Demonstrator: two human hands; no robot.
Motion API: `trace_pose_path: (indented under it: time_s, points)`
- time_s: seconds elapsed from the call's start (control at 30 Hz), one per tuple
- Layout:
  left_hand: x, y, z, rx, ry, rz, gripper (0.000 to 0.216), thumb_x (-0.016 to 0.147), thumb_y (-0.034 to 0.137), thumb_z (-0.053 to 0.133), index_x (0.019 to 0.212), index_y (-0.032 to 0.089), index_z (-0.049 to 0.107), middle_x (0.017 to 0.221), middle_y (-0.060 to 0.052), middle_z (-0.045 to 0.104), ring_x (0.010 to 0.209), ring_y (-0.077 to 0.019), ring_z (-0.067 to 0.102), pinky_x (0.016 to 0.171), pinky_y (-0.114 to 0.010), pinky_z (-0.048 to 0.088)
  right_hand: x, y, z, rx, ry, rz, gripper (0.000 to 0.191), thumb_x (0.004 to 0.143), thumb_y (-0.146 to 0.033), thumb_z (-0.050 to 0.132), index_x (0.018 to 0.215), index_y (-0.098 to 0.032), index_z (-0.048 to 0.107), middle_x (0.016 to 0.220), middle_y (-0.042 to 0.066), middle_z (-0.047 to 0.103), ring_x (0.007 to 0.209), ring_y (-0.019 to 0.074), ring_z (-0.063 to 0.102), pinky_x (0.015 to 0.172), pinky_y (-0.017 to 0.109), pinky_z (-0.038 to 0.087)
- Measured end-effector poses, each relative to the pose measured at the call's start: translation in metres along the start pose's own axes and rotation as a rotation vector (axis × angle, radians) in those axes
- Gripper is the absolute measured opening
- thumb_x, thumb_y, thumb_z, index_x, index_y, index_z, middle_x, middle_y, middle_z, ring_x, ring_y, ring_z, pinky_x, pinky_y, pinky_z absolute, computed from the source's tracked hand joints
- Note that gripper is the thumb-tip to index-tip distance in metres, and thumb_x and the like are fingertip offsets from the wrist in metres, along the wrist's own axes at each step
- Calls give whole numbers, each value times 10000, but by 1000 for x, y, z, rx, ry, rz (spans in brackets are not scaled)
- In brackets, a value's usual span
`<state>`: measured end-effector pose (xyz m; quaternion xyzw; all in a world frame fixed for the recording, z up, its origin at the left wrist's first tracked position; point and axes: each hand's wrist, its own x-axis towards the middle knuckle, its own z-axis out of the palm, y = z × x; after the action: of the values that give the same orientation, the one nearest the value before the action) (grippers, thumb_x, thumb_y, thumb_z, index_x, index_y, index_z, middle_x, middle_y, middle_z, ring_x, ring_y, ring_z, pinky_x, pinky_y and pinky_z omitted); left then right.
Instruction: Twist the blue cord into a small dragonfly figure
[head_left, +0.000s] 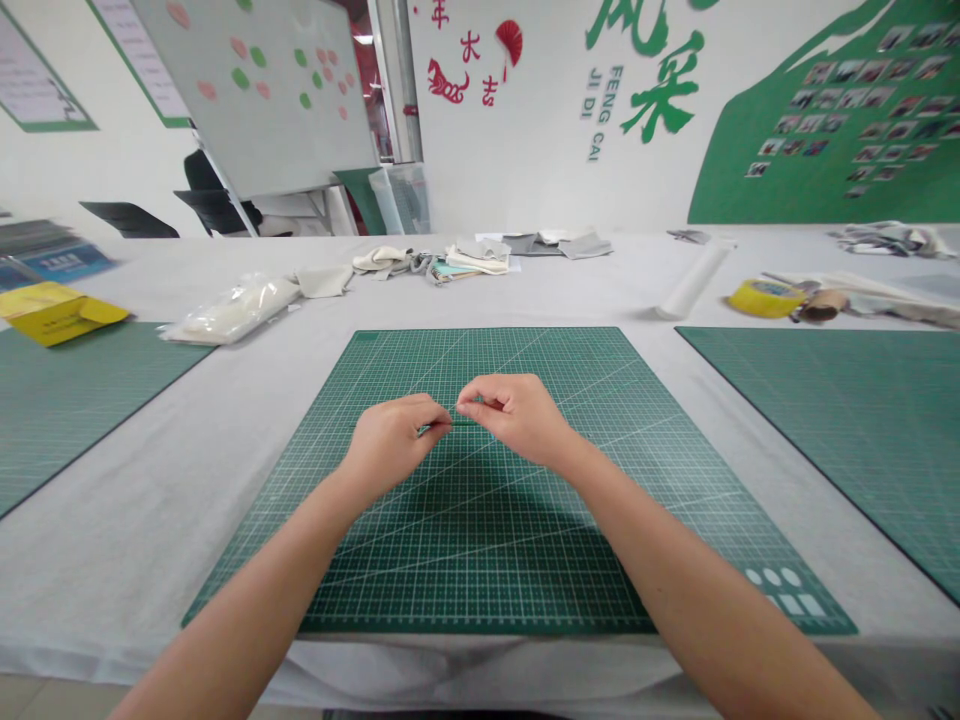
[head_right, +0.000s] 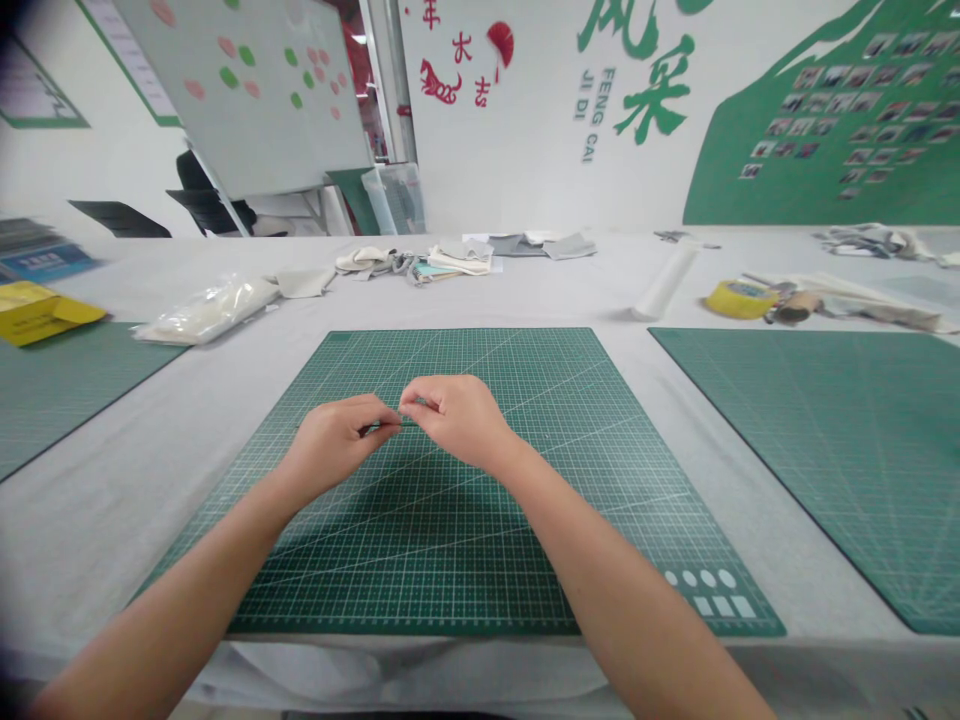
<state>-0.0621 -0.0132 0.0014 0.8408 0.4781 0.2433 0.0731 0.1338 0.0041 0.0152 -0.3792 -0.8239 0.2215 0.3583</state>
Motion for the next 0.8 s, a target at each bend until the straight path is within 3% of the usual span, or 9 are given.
trace_pose_path:
  time_s: [0.17, 0.4, 0.57, 0.8]
  points:
    - [-1, 3, -1, -88, -72, 97, 138, 864, 193, 560, 811, 217, 685, 822, 15, 683, 779, -140, 615, 698, -256, 430, 2, 9, -3, -28, 15, 43, 118, 835, -239, 606, 767, -189, 688, 576, -44, 550, 539, 70, 427, 562, 226, 299]
    - [-2, 7, -7, -287, -154, 168, 129, 864, 192, 581, 804, 197, 695, 817, -7, 688, 781, -136, 622, 729, -260, 453, 9, 30, -5, 155, -121, 219, 131, 758, -288, 666, 728, -163, 695, 481, -69, 421, 474, 63, 338, 506, 238, 261]
    - [-1, 9, -11, -416, -187, 180, 116, 855, 222, 615, 802, 185, 711, 753, -13, 672, 723, -126, 607, 684, -255, 452, 12, 37, -6, 500, -216, 315, 151, 677, -297, 714, 702, -153, 674, 599, -27, 567, 571, 86, 460, 573, 246, 349]
    - [-1, 5, -16, -574, -50, 39, 76, 803, 235, 676, 760, 178, 702, 723, -12, 654, 644, -113, 554, 590, -243, 417, 12, 33, 1, 676, -199, 563, 242, 608, -347, 746, 665, -150, 618, 514, -70, 479, 440, 44, 303, 465, 226, 218]
